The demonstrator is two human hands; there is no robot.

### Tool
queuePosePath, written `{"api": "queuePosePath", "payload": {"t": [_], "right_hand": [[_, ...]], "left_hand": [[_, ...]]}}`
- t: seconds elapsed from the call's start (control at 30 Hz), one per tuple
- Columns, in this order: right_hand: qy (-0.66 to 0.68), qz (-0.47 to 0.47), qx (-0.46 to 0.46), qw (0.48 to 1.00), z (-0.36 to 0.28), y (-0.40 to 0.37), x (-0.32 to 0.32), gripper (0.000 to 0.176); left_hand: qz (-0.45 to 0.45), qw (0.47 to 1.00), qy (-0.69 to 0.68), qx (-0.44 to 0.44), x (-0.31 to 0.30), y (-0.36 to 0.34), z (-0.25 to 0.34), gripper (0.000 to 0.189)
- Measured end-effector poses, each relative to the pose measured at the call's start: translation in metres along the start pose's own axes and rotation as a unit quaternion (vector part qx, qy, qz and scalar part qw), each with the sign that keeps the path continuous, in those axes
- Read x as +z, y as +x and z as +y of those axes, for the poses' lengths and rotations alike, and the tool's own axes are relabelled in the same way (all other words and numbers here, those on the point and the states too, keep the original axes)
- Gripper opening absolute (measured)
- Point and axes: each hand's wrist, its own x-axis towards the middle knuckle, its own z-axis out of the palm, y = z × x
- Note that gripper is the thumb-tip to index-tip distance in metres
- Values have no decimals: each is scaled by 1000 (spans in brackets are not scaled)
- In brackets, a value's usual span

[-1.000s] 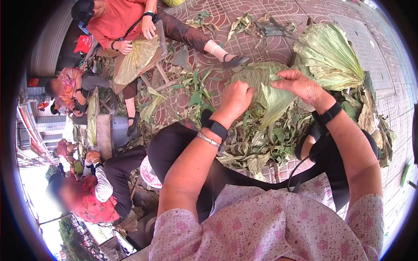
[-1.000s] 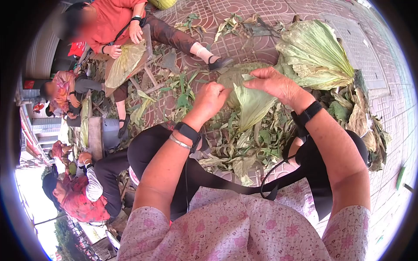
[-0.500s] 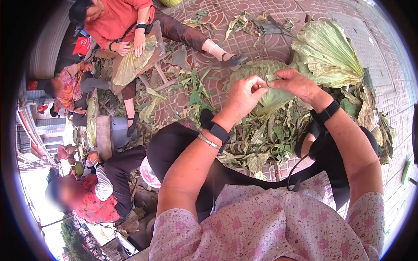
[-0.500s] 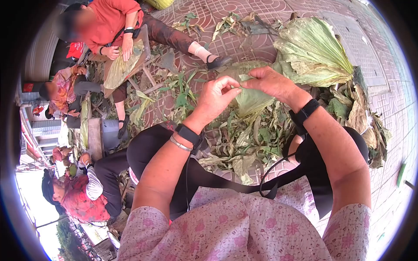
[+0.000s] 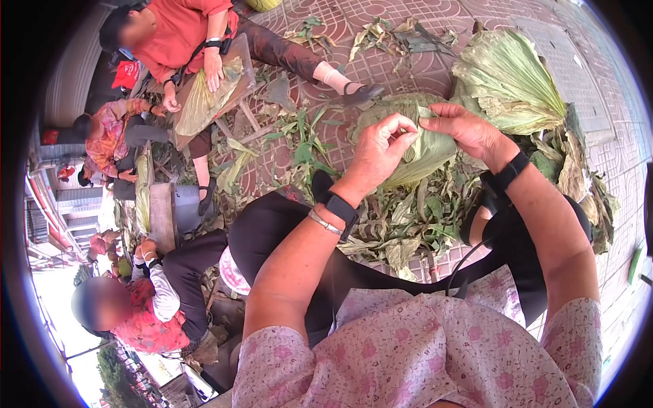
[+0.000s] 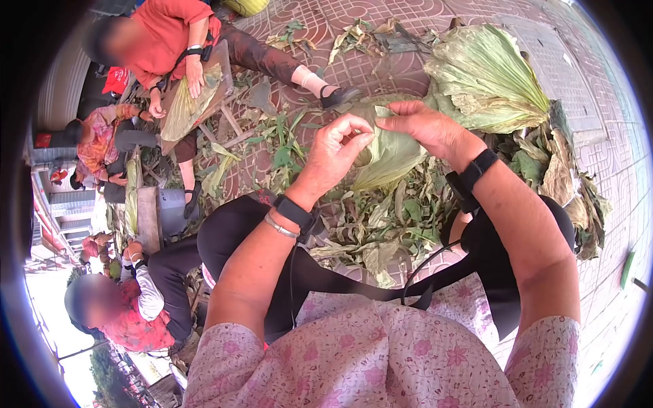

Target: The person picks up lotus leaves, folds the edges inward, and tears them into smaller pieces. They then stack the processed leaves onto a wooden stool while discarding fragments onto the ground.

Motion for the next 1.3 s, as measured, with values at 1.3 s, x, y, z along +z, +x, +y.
{"api": "queuePosePath", "payload": {"t": [1.3], "right_hand": [[58, 1, -73, 996, -27, -9, -7, 21]], "left_hand": [[-16, 995, 97, -6, 1, -4, -43, 38]]}}
